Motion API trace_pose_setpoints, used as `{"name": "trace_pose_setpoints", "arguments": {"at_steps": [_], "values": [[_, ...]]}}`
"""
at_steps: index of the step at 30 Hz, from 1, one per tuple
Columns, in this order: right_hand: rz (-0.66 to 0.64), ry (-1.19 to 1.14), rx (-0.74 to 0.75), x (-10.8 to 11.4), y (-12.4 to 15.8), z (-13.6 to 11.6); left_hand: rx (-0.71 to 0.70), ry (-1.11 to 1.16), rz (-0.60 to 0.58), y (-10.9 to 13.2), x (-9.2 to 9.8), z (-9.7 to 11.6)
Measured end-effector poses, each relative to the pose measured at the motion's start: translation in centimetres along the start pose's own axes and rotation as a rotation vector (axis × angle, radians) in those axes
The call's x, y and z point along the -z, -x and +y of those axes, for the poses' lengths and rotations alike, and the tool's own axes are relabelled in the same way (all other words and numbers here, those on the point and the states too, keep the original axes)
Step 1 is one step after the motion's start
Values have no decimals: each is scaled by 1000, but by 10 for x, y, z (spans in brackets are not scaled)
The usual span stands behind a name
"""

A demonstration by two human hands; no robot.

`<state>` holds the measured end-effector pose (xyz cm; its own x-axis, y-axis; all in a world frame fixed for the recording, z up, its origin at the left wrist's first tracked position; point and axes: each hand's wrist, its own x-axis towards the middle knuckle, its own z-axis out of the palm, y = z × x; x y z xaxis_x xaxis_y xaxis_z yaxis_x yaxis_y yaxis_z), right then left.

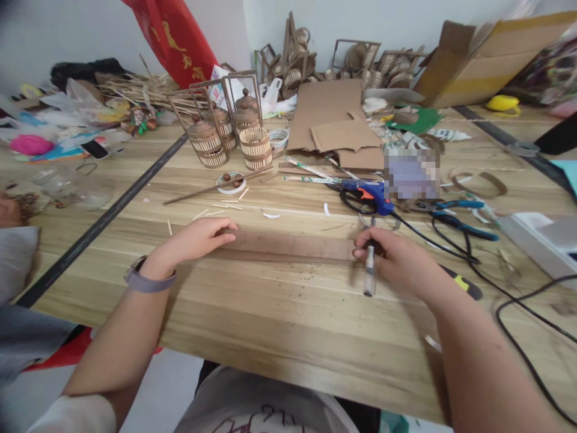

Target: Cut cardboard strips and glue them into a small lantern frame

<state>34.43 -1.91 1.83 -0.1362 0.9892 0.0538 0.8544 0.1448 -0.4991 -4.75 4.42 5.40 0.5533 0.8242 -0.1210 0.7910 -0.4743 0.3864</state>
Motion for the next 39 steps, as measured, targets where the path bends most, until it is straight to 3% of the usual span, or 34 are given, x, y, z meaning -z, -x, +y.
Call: {"name": "trace_pose_setpoints", "arguments": {"at_steps": [6, 13, 22, 32, 39], "values": [[-51, -84, -32, -2, 2, -7, -19, -6, -34, 2, 1, -1], [33, -105, 7, -4, 0, -12, -5, -15, -54, 1, -2, -5], [111, -217, -109, -7, -2, -13, -5, -50, -88, 2, 0, -5], [132, -123, -99, -6, -2, -18, 33, -46, -157, 2, 1, -2], [122, -132, -99, -5, 0, -17, 31, -29, -135, 2, -1, -4]]}}
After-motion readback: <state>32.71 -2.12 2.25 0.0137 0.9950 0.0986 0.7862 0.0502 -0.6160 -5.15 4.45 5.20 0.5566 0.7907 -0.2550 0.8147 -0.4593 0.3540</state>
